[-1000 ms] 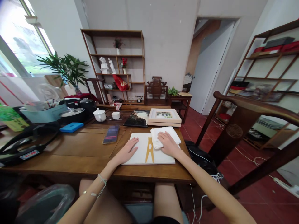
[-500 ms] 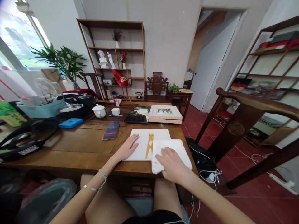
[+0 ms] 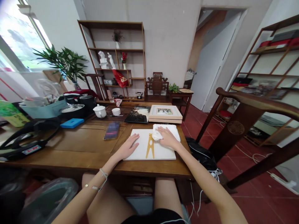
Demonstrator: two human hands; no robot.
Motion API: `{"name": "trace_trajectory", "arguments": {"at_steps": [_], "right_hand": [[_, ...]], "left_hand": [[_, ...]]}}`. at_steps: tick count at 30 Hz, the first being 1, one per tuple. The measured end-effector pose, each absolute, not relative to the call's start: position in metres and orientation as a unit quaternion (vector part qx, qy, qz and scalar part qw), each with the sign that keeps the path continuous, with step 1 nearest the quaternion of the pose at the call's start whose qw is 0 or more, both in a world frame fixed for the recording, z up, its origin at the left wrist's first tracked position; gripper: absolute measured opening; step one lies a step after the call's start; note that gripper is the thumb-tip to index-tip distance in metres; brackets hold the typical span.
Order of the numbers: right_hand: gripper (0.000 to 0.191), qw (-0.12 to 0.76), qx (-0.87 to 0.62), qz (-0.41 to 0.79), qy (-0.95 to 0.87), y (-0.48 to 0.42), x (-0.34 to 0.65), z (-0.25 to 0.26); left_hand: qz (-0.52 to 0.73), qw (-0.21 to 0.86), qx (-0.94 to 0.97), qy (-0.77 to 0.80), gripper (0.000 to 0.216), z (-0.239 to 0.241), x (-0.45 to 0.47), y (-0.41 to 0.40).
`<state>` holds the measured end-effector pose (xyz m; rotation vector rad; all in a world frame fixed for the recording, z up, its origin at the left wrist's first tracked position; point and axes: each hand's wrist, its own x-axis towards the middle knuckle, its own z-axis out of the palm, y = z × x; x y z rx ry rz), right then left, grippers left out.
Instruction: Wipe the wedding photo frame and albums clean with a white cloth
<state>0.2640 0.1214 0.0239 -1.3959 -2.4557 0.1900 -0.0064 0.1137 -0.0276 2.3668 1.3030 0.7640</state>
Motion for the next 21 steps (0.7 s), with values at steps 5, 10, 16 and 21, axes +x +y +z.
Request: {"name": "trace_trajectory", "arguments": {"at_steps": [5, 10, 16, 21], "right_hand": [[0.070, 0.129, -0.496, 0.061, -0.857, 0.099, 0.264, 0.016], [0.077, 0.078, -0.472, 0.065, -0.876, 0.023, 0.261, 0.019], [0.073, 0.100, -0.484, 0.067, -0.867, 0.029, 0.257, 0.034], [0.070, 0.132, -0.532, 0.066, -0.834, 0.099, 0.257, 0.031]], "left_hand": [[0.274, 0.168, 0.828, 0.460, 0.048, -0.028, -0.007, 0.113], [0.278, 0.171, 0.830, 0.452, 0.047, -0.030, -0.008, 0.114], [0.266, 0.176, 0.832, 0.454, 0.046, -0.027, -0.008, 0.113], [0.273, 0.172, 0.832, 0.451, 0.045, -0.028, -0.009, 0.113]]}}
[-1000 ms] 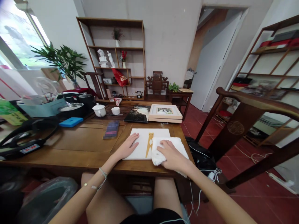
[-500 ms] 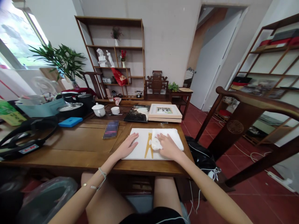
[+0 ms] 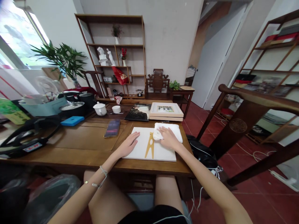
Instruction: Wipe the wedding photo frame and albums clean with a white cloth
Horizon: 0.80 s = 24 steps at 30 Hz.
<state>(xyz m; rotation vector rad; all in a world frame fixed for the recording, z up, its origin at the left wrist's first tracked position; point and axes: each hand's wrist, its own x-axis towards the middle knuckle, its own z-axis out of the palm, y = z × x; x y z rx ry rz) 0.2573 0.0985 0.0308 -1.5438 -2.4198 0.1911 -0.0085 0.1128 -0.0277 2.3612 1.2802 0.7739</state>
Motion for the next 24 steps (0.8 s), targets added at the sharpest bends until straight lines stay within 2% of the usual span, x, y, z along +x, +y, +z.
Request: {"name": "trace_trajectory", "arguments": {"at_steps": [5, 14, 24], "right_hand": [[0.066, 0.125, -0.553, 0.051, -0.822, 0.107, 0.245, 0.026], [0.080, 0.094, -0.505, -0.013, -0.858, -0.001, 0.213, 0.005], [0.064, 0.080, -0.553, 0.035, -0.828, 0.099, 0.217, 0.037]], "left_hand": [[0.280, 0.169, 0.829, 0.454, 0.045, -0.031, -0.008, 0.115], [0.281, 0.160, 0.830, 0.454, 0.047, -0.035, -0.007, 0.116], [0.267, 0.161, 0.836, 0.452, 0.047, -0.033, -0.006, 0.117]]}}
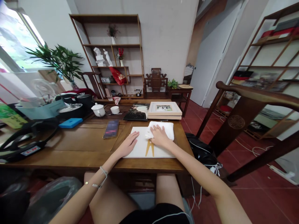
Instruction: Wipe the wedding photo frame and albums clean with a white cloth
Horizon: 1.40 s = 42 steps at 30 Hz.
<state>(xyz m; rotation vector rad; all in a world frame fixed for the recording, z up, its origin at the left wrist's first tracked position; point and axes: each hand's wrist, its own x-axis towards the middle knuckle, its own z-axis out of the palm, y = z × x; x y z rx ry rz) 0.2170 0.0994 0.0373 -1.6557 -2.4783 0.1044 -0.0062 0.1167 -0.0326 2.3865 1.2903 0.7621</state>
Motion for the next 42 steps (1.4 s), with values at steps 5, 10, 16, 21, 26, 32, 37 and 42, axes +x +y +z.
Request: {"name": "trace_trajectory", "arguments": {"at_steps": [5, 10, 16, 21, 26, 32, 37, 42], "right_hand": [[0.060, 0.063, -0.557, 0.023, -0.828, 0.104, 0.202, 0.037], [0.069, 0.052, -0.515, -0.041, -0.854, 0.042, 0.191, 0.019], [0.060, 0.065, -0.445, 0.001, -0.893, 0.015, 0.192, 0.035], [0.056, 0.033, -0.516, 0.001, -0.856, 0.080, 0.185, 0.052], [0.056, 0.027, -0.555, -0.059, -0.829, 0.103, 0.164, 0.047], [0.050, 0.009, -0.526, -0.085, -0.846, 0.044, 0.134, 0.048], [0.039, 0.019, -0.446, -0.062, -0.893, -0.002, 0.121, 0.048], [0.036, 0.020, -0.467, -0.060, -0.882, 0.021, 0.126, 0.042]], "left_hand": [[0.276, 0.161, 0.832, 0.454, 0.046, -0.035, -0.006, 0.118], [0.290, 0.157, 0.831, 0.448, 0.045, -0.039, -0.006, 0.121], [0.292, 0.163, 0.831, 0.445, 0.045, -0.038, -0.006, 0.119], [0.299, 0.176, 0.826, 0.444, 0.042, -0.039, -0.007, 0.119], [0.332, 0.195, 0.813, 0.438, 0.041, -0.042, -0.008, 0.126], [0.378, 0.234, 0.800, 0.404, 0.039, -0.045, -0.014, 0.133], [0.391, 0.235, 0.805, 0.380, 0.040, -0.048, -0.017, 0.134], [0.379, 0.234, 0.805, 0.392, 0.040, -0.048, -0.017, 0.136]]}}
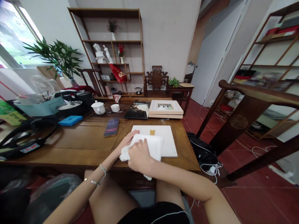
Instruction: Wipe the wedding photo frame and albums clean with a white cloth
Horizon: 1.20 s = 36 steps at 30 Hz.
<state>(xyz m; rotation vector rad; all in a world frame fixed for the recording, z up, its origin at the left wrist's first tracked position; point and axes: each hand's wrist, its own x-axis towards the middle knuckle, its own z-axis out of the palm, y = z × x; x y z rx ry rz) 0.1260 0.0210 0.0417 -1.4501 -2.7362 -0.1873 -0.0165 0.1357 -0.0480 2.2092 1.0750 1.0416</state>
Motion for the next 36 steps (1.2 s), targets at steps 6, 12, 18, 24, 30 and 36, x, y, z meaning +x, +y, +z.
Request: {"name": "trace_trajectory", "arguments": {"at_steps": [6, 12, 18, 24, 30, 36], "right_hand": [[0.035, 0.050, -0.548, -0.004, -0.835, 0.092, 0.154, 0.047], [0.028, 0.095, -0.530, 0.049, -0.841, 0.136, 0.157, 0.063], [0.030, 0.111, -0.481, 0.079, -0.866, 0.162, 0.130, 0.053], [0.029, 0.103, -0.528, 0.049, -0.842, 0.175, 0.161, 0.032], [0.037, 0.110, -0.554, 0.017, -0.825, 0.148, 0.236, 0.019], [0.062, 0.130, -0.554, 0.003, -0.823, 0.110, 0.270, 0.013]], "left_hand": [[0.352, 0.196, 0.823, 0.401, 0.041, -0.037, -0.010, 0.128], [0.338, 0.162, 0.824, 0.424, 0.040, -0.032, -0.008, 0.123], [0.332, 0.157, 0.829, 0.422, 0.039, -0.027, -0.008, 0.121], [0.326, 0.181, 0.826, 0.424, 0.042, -0.028, -0.007, 0.121], [0.330, 0.180, 0.822, 0.428, 0.042, -0.037, -0.009, 0.124], [0.334, 0.176, 0.821, 0.429, 0.043, -0.035, -0.008, 0.121]]}}
